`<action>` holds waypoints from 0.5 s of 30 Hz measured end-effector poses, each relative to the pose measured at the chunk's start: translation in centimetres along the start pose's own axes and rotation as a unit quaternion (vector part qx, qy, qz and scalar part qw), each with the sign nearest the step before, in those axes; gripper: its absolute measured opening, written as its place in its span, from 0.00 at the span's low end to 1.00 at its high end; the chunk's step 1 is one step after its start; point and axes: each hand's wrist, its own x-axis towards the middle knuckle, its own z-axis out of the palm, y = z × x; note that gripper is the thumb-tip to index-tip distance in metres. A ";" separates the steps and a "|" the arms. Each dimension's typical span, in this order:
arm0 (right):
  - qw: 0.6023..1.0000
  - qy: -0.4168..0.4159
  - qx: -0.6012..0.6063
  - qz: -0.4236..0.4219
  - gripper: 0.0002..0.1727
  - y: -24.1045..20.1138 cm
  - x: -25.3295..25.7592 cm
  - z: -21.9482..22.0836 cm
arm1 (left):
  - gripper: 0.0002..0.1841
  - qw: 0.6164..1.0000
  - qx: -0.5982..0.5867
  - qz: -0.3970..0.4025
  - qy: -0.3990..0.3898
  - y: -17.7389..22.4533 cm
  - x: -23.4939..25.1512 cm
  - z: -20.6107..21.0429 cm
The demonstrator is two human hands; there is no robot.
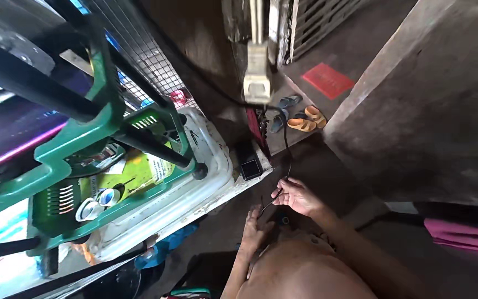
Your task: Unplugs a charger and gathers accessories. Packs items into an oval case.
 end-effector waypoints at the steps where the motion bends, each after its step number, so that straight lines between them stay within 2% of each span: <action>1: 0.999 -0.039 0.005 -0.006 0.12 -0.2 -0.4 0.1 | 0.28 1.000 0.007 0.009 -0.001 0.2 0.1 0.4; 2: 0.996 -0.088 -0.003 -0.013 0.10 -0.3 -0.6 -0.1 | 0.21 1.000 -0.002 0.007 -0.001 0.4 0.0 0.8; 3: 0.989 -0.143 -0.032 -0.020 0.10 -0.5 -0.7 -0.4 | 0.19 1.000 -0.026 0.001 -0.003 0.5 -0.2 1.0; 5: 0.969 -0.199 -0.146 -0.030 0.17 -1.6 -0.3 -0.8 | 0.19 0.995 -0.094 -0.003 0.029 0.9 -1.0 1.0; 7: 0.932 -0.149 -0.328 -0.051 0.20 -2.8 0.8 0.0 | 0.19 0.981 -0.163 0.012 0.101 1.3 -1.9 0.6; 10: 0.839 -0.007 -0.535 -0.101 0.24 -3.1 4.0 2.9 | 0.19 0.965 -0.182 0.056 0.182 2.0 -2.7 -0.5; 12: 0.787 0.073 -0.599 -0.126 0.33 -2.7 6.1 5.3 | 0.18 0.969 -0.139 0.069 0.194 2.7 -3.3 -1.2; 15: 0.709 0.118 -0.688 -0.100 0.43 -1.2 8.9 8.4 | 0.19 0.982 -0.073 0.058 0.164 2.7 -4.4 -1.6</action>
